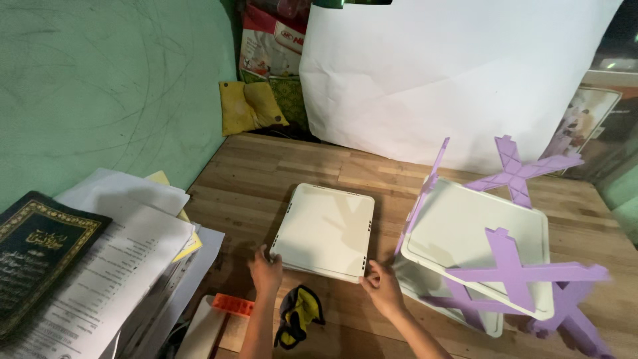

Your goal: The person assembles a small plastic stand by inserting purple X-shaped supports into slots on white square trays. They repeatedly attach and detach the supports, then wipe the tray surfaces with a yellow cloth. The stand is disassembled and the trays are stacked at the end.

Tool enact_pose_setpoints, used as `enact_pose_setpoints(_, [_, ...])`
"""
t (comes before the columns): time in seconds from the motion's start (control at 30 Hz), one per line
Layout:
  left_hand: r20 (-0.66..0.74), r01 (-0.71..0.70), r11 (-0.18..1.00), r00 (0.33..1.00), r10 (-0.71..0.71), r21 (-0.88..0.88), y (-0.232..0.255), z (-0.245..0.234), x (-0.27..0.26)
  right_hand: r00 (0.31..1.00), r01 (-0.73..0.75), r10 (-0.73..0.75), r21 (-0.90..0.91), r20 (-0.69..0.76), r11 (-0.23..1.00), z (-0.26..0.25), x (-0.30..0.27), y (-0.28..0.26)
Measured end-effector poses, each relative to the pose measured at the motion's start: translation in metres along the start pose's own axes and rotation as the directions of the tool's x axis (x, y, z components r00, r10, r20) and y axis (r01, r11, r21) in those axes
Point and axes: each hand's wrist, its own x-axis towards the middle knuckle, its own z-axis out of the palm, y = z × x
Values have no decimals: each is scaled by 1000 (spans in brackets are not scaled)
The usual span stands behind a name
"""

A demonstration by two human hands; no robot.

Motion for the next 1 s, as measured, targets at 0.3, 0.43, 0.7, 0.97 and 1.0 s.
enact_pose_setpoints(0.3, [-229, -440, 892, 883, 410, -100, 80, 1, -75, 968, 247, -252, 173, 8, 953, -104, -54, -58])
enact_pose_setpoints(0.43, [-200, -666, 727, 745, 636, -169, 136, 11, -132, 944, 330, -322, 143, -76, 933, -147, -73, -75])
enact_pose_setpoints(0.7, [108, -735, 588, 590, 800, -338, 229, 42, -243, 811, 291, -262, -28, -523, 956, -194, -118, -34])
enact_pose_setpoints(0.97, [225, -842, 500, 457, 861, -204, 245, 111, -286, 670, 96, -390, -448, -632, 889, -245, -111, 28])
enact_pose_setpoints(1.0, [198, -845, 508, 476, 856, -166, 243, 122, -288, 683, 121, -388, -427, -620, 896, -247, -109, 31])
